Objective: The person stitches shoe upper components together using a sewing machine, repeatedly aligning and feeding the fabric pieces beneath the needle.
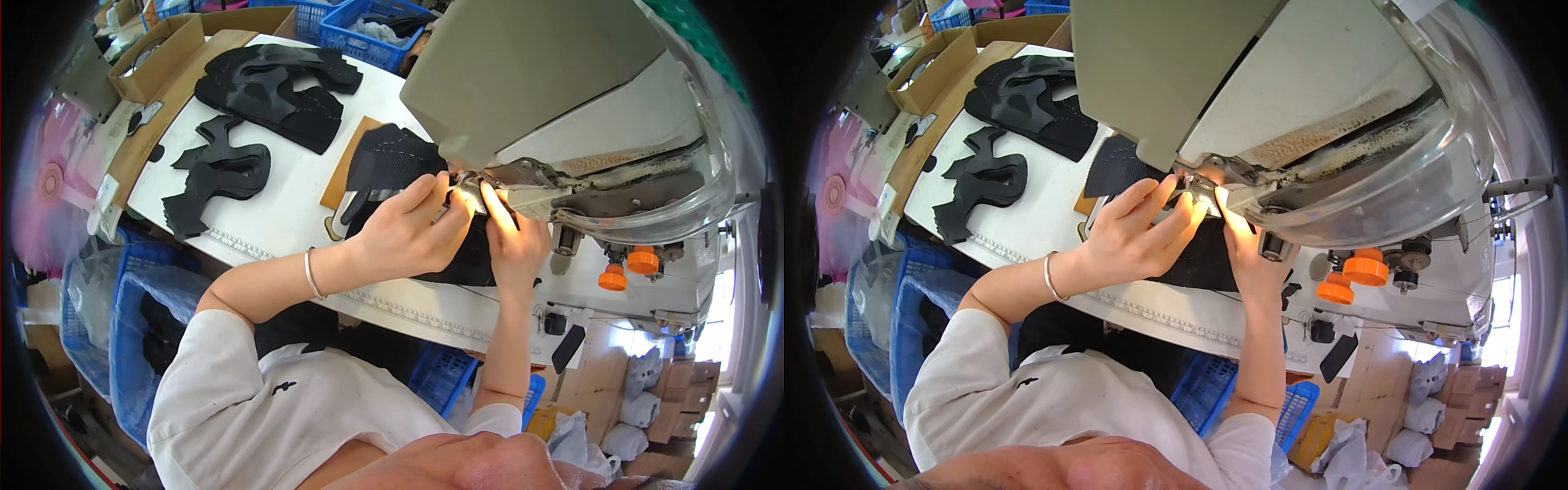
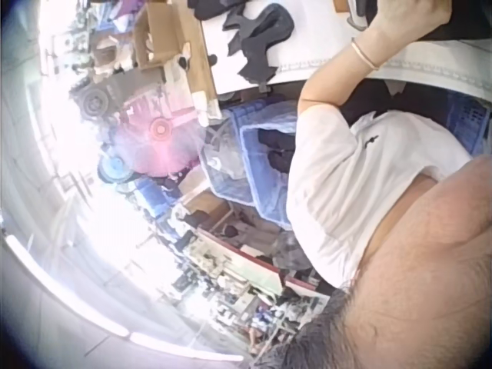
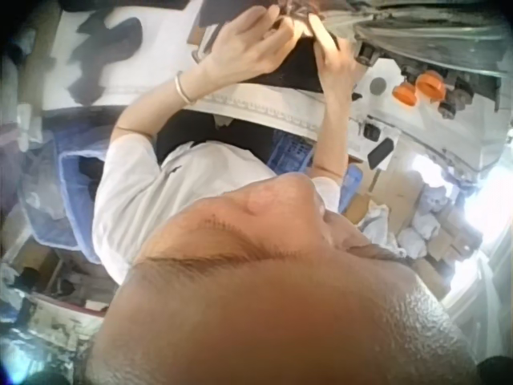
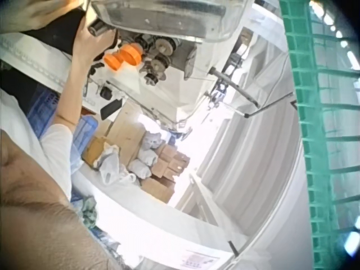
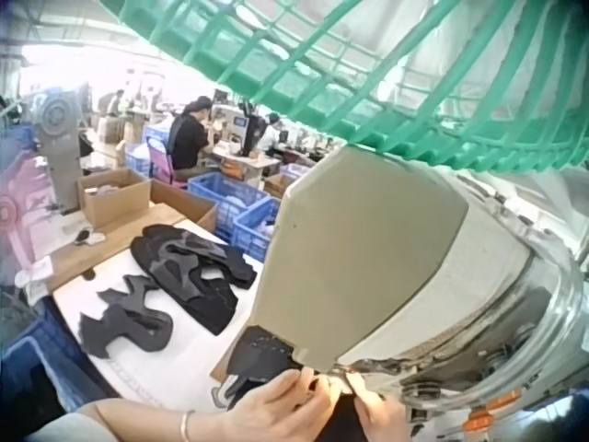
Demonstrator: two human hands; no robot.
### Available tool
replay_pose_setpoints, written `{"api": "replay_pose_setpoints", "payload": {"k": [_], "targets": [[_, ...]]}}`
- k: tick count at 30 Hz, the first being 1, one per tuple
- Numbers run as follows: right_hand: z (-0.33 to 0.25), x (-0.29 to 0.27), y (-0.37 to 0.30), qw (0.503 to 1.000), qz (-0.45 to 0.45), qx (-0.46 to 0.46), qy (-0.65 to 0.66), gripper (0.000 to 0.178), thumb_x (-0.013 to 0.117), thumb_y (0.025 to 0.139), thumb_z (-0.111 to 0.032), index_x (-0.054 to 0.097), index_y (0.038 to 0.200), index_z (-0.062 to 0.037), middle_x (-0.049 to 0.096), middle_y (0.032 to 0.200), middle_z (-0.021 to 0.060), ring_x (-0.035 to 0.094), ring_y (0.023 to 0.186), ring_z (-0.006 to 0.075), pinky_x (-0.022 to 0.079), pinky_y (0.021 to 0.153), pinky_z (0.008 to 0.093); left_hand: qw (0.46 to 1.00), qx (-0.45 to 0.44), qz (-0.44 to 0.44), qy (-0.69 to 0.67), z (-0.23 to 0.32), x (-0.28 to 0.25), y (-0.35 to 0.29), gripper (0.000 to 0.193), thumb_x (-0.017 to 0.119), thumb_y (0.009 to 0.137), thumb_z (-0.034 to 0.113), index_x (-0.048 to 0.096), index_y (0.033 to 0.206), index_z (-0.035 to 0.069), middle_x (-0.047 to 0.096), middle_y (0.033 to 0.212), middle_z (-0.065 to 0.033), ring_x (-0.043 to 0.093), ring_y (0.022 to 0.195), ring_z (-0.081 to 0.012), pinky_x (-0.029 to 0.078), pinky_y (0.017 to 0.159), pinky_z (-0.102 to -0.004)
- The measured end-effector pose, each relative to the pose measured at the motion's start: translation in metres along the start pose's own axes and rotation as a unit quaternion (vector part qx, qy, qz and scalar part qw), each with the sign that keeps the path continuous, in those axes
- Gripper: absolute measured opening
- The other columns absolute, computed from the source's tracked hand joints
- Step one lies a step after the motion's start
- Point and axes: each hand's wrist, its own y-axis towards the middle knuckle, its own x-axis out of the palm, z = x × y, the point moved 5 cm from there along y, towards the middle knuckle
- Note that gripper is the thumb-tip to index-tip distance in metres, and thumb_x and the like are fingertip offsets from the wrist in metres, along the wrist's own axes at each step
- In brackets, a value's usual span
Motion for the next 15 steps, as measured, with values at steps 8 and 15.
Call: {"api": "replay_pose_setpoints", "payload": {"k": [8,15], "targets": [[-0.039,-0.024,0.002,0.998,0.032,-0.047,-0.038,0.047,0.07,0.068,-0.008,0.069,0.114,-0.0188,0.063,0.1,0.0002,0.064,0.088,0.0221,0.053,0.069,0.0341,0.995,0.004,-0.02,-0.097,-0.021,-0.002,-0.004,0.022,0.068,0.065,0.011,0.069,0.084,0.002,0.065,0.092,-0.0072,0.064,0.091,-0.0228,0.051,0.081,-0.0329],[-0.075,-0.027,0.007,0.99,0.006,-0.062,-0.126,0.039,0.068,0.072,-0.006,0.066,0.111,-0.0038,0.05,0.087,0.0039,0.051,0.075,0.0184,0.048,0.053,0.0255,0.949,-0.038,0.014,-0.312,-0.064,0.014,-0.012,0.019,0.071,0.067,0.002,0.071,0.086,0.004,0.069,0.096,-0.0047,0.066,0.086,-0.0239,0.053,0.08,-0.0343]]}}
